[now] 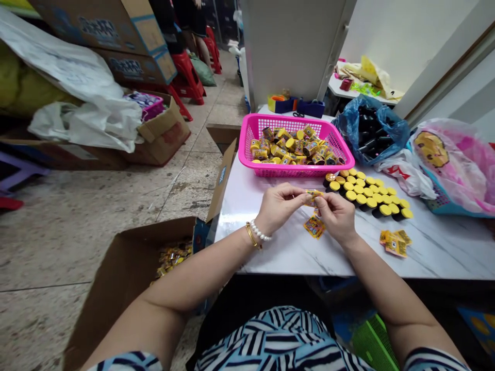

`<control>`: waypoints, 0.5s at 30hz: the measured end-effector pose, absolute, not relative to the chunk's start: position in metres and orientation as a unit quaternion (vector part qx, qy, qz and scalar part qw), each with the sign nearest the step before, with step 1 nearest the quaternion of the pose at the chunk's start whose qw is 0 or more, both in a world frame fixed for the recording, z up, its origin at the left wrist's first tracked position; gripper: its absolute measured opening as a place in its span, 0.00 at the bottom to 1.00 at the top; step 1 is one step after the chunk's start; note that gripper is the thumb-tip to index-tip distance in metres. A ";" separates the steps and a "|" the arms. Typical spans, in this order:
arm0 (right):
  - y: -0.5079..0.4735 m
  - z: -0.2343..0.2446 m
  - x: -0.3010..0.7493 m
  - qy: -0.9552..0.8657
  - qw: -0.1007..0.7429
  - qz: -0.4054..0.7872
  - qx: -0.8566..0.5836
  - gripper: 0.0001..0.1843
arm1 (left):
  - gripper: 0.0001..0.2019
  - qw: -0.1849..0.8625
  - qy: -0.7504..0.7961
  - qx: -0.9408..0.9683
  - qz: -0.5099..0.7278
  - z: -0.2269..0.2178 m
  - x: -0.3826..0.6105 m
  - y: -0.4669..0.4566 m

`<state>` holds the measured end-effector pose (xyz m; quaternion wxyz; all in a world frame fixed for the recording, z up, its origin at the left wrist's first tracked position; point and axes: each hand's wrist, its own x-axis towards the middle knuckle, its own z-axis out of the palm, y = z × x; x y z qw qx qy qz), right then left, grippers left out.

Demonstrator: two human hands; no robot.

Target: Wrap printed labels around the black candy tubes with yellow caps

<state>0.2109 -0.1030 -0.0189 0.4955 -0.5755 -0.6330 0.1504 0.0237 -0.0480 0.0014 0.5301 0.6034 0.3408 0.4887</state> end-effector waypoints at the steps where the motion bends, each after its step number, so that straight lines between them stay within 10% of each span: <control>1: -0.102 -0.020 0.210 -0.641 0.493 0.145 -0.570 0.15 | 0.14 0.540 0.345 0.597 0.483 0.001 0.023 -0.048; 15: -0.094 -0.016 0.213 -0.704 0.455 0.067 -0.541 0.17 | 0.16 0.554 0.370 0.598 0.446 -0.005 0.028 -0.044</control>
